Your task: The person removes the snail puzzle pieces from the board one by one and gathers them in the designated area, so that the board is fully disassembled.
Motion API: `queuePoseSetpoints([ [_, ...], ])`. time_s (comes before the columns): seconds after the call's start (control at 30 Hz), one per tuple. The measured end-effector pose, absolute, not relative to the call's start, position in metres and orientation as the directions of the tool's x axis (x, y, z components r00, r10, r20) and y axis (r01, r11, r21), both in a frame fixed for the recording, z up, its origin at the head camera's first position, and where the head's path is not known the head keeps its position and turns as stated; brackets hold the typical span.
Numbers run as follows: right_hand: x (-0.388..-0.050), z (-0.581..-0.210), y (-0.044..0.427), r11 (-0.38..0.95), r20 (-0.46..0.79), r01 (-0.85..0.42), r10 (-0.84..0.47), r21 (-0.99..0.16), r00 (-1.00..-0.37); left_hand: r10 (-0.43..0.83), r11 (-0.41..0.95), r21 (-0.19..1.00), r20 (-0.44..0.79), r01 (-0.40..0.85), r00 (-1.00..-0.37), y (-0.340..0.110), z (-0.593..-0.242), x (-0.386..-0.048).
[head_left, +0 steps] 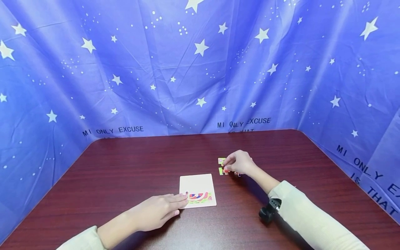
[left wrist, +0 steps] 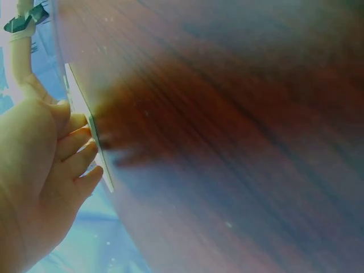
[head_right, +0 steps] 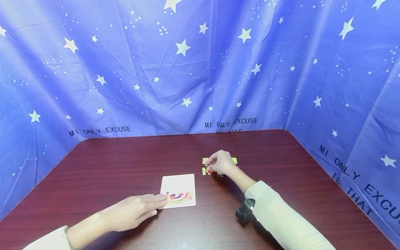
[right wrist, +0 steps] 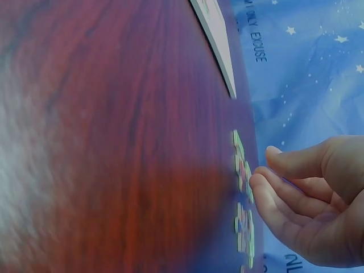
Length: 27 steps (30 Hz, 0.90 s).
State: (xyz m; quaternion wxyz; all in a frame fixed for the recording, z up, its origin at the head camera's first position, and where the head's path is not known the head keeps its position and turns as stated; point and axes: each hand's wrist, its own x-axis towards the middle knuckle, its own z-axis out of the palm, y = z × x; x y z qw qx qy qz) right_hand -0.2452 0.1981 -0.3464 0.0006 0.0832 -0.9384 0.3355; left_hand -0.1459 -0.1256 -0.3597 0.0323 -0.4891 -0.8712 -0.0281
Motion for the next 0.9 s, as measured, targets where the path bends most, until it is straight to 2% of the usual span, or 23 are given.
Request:
queuePoseSetpoints([
  [0.17, -0.239, -0.347, 0.192, 0.747, 0.091, -0.233, -0.226, -0.622, -0.97, 0.865, 0.489, -0.033, 0.144, 0.871, -0.481, -0.124, -0.36, -0.148],
  [0.27, -0.236, -0.347, 0.188, 0.742, 0.116, -0.281, -0.267, -0.609, -0.957, 0.864, 0.488, -0.029, 0.162, 0.872, -0.478, -0.123, -0.36, -0.147],
  [0.5, -0.229, -0.346, 0.179, 0.706, 0.104, -0.316, -0.327, -0.634, -0.939, 0.834, 0.541, 0.027, 0.109, 0.841, -0.54, -0.118, -0.356, -0.145],
  [0.9, -0.207, -0.349, 0.163, 0.638, 0.107, -0.432, -0.481, -0.637, -0.87, 0.859, 0.508, 0.055, 0.04, 0.859, -0.511, -0.099, -0.359, -0.15],
])
